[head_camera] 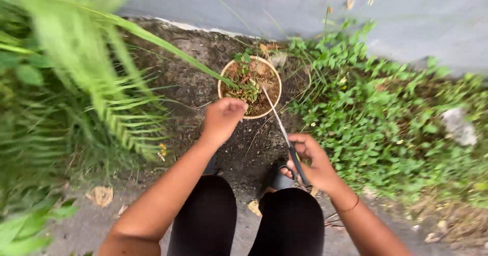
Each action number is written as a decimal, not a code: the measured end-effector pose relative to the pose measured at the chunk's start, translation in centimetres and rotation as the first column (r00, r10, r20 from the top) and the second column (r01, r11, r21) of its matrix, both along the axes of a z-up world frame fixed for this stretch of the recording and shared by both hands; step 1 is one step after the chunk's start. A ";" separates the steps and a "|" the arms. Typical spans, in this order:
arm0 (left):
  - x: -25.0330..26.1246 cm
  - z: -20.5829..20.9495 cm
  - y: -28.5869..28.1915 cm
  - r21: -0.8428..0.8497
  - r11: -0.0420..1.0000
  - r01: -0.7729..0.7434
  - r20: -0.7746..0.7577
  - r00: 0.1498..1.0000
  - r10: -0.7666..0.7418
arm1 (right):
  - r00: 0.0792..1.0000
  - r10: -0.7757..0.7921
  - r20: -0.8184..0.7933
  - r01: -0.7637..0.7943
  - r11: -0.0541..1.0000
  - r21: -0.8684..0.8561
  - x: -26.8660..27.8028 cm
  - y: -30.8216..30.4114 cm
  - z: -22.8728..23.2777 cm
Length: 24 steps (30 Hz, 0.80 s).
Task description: Harvesting small seed clusters from a garden bush using scissors and collecting them in a small bowl.
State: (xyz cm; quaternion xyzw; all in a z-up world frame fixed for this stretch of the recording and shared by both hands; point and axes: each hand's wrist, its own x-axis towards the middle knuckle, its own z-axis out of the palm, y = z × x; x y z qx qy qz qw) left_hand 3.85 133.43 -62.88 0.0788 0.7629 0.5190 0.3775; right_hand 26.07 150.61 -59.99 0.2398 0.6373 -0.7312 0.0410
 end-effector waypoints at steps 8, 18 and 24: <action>3.7 21.6 -4.5 0.083 0.956 -0.282 0.040 0.959 0.280 | 0.926 0.331 -0.182 -0.309 0.941 0.138 0.0 -2.7 22.1; 12.8 38.2 -13.7 0.268 0.564 -0.781 0.249 0.622 0.742 | 0.825 0.550 -0.132 -0.565 0.813 -0.140 -1.3 -7.1 41.2; 16.6 46.4 -21.0 0.213 0.460 -0.862 0.241 0.503 0.830 | 0.740 0.665 -0.097 -0.672 0.728 -0.133 -2.2 -12.4 46.6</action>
